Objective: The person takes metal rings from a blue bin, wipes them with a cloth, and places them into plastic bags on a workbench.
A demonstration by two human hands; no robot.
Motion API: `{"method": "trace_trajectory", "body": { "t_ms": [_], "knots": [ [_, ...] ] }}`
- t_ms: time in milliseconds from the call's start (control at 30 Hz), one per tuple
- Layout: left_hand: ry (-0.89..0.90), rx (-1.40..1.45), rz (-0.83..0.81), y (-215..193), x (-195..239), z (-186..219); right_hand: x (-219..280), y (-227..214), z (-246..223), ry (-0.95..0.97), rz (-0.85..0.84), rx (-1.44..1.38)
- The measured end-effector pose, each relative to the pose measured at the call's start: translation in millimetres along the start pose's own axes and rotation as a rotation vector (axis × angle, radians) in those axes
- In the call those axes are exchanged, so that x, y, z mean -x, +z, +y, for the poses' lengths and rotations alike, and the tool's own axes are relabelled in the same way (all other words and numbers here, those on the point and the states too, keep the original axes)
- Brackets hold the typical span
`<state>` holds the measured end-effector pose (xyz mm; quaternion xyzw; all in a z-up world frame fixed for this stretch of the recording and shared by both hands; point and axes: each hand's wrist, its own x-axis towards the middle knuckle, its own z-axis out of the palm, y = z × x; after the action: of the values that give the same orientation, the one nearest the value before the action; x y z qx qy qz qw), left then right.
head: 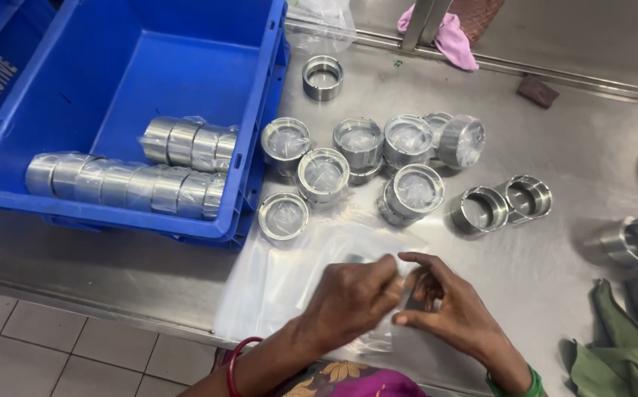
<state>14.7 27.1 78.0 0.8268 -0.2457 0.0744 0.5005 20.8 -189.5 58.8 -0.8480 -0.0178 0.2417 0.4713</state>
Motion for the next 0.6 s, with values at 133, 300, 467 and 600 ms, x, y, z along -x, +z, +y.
{"method": "trace_trajectory", "body": {
  "t_ms": [133,300,467,600],
  "knots": [
    [0.160,0.080,0.020,5.6,-5.1,28.0,13.9,0.7,-4.7,-0.599,0.174,0.214],
    [-0.434,0.676,-0.082,-2.7,-12.7,40.1,12.8,0.7,5.3,-0.515,0.389,0.296],
    [-0.127,0.357,-0.060,1.4,-21.8,3.1,9.6,-12.2,32.6,-0.467,0.380,0.059],
    [0.182,-0.169,-0.229,28.9,-23.0,-58.7,-1.1,-17.2,67.4,-0.189,0.273,-0.605]
  ]
}}
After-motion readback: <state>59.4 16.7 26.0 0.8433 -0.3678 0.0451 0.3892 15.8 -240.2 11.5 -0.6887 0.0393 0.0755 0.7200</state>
